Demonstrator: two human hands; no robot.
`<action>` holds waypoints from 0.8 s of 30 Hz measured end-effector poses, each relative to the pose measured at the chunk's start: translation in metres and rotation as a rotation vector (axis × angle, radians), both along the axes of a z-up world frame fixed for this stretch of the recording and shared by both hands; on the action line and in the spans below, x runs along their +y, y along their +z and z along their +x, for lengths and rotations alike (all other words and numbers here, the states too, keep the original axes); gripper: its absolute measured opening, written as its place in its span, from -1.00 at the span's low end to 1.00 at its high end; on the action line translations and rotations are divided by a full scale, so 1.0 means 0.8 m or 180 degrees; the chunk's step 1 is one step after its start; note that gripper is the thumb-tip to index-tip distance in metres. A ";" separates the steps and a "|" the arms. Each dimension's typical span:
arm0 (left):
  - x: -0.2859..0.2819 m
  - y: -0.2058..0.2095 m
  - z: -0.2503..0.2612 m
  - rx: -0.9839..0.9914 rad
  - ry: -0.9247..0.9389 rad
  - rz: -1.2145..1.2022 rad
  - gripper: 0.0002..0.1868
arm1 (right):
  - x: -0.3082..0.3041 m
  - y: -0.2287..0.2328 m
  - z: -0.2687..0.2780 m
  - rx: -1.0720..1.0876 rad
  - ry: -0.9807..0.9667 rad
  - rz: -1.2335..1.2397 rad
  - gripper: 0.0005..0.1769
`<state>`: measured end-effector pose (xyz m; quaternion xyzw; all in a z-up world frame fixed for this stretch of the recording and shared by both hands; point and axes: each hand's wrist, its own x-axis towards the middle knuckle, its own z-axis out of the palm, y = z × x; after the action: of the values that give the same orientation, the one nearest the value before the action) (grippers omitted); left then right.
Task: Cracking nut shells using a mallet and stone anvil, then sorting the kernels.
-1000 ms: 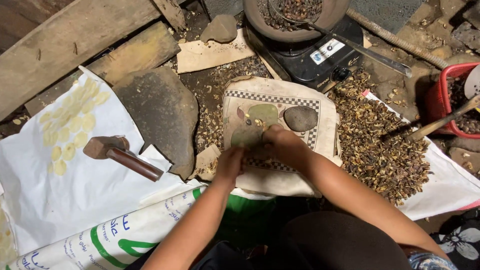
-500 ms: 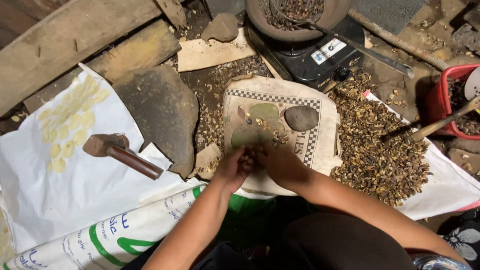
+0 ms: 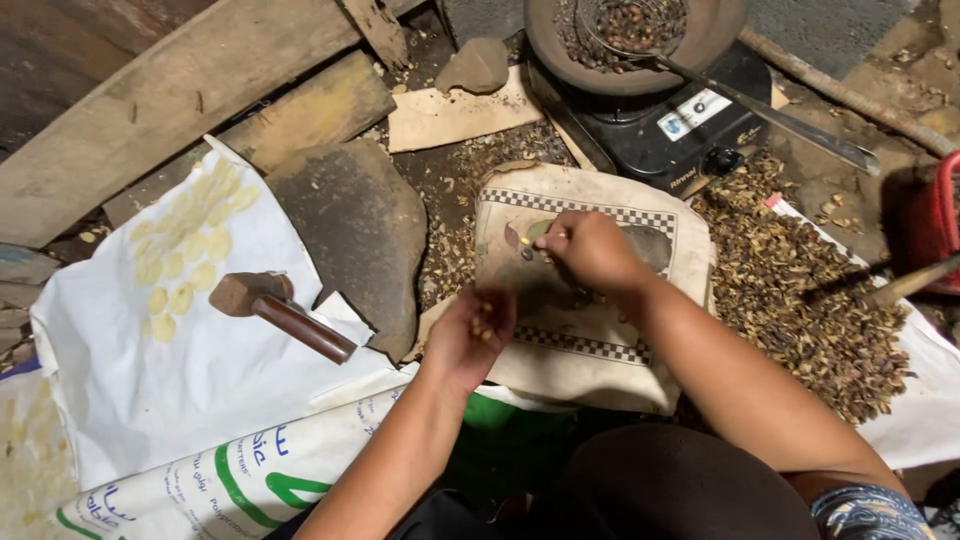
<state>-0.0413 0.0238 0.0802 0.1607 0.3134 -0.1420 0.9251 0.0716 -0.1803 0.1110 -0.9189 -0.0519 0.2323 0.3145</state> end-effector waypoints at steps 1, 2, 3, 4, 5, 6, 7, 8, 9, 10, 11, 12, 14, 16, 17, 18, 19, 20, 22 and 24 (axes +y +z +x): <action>0.004 -0.021 -0.001 0.0525 0.0039 0.0169 -0.73 | -0.006 -0.026 0.012 0.0111 -0.0141 0.0365 -0.82; 0.008 -0.042 -0.001 0.1051 0.0079 0.0336 -0.80 | -0.012 -0.051 0.023 0.0223 -0.0282 0.0730 -0.80; 0.011 -0.045 -0.006 0.1046 0.0086 0.0338 -0.80 | -0.011 -0.049 0.024 0.0219 -0.0275 0.0732 -0.80; 0.013 -0.049 -0.010 0.1018 -0.0076 0.0425 -0.79 | -0.011 -0.046 0.024 0.0237 -0.0235 0.0648 -0.82; 0.014 -0.053 -0.015 0.0989 -0.0261 0.0514 -0.78 | -0.012 -0.044 0.023 0.0255 -0.0218 0.0563 -0.85; 0.013 -0.047 -0.008 0.0985 -0.0276 0.0518 -0.78 | -0.008 -0.053 0.029 0.0250 -0.0234 0.0565 -0.85; 0.011 -0.041 -0.011 0.0851 -0.0395 0.0464 -0.75 | -0.005 -0.063 0.028 0.0205 -0.0173 0.0510 -0.88; 0.009 -0.035 -0.014 0.0716 -0.0512 0.0408 -0.72 | -0.001 -0.074 0.027 0.0160 -0.0111 0.0455 -0.90; 0.008 -0.029 -0.013 0.0715 -0.0498 0.0407 -0.72 | 0.005 -0.064 0.024 0.0159 -0.0097 0.0455 -0.90; 0.007 -0.022 -0.013 0.0627 -0.0528 0.0374 -0.71 | 0.012 -0.053 0.021 -0.0002 0.0063 0.0522 -0.88; 0.006 -0.015 -0.012 0.0532 -0.0563 0.0347 -0.69 | 0.018 -0.042 0.018 -0.0170 0.0218 0.0593 -0.85; 0.006 -0.010 -0.011 0.0524 -0.0553 0.0350 -0.69 | 0.022 -0.064 0.020 -0.0178 0.0227 0.0597 -0.85; 0.003 0.000 -0.009 0.0227 -0.0697 0.0435 -0.62 | 0.027 -0.109 0.025 -0.0489 0.0643 -0.0424 -0.85; 0.006 -0.019 -0.011 0.0050 -0.0832 0.0549 -0.61 | 0.027 -0.113 0.024 -0.0553 0.0716 -0.0526 -0.87; 0.008 -0.028 -0.015 -0.0101 -0.0961 0.0660 -0.59 | 0.027 -0.116 0.021 -0.0592 0.0799 -0.0625 -0.87; 0.008 -0.022 -0.016 -0.0100 -0.0961 0.0662 -0.59 | 0.025 -0.112 0.022 -0.0591 0.0799 -0.0623 -0.87; 0.008 -0.015 -0.017 -0.0085 -0.0925 0.0476 -0.75 | 0.023 -0.107 0.025 -0.0321 0.0547 -0.0425 -0.90; 0.009 -0.009 -0.017 -0.0071 -0.0890 0.0291 -0.84 | 0.022 -0.101 0.027 -0.0052 0.0295 -0.0227 -0.92; 0.021 -0.023 -0.017 -0.0078 -0.0949 -0.0099 -0.83 | 0.021 -0.109 0.037 -0.0063 0.0288 -0.0036 -0.90; 0.030 -0.033 -0.020 -0.0074 -0.1006 -0.0490 -0.80 | 0.027 -0.112 0.040 -0.0065 0.0282 0.0157 -0.85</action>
<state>-0.0575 0.0481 0.0536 0.1384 0.2617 -0.3074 0.9044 0.1034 -0.1585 0.0216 -0.9100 -0.1014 0.2353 0.3259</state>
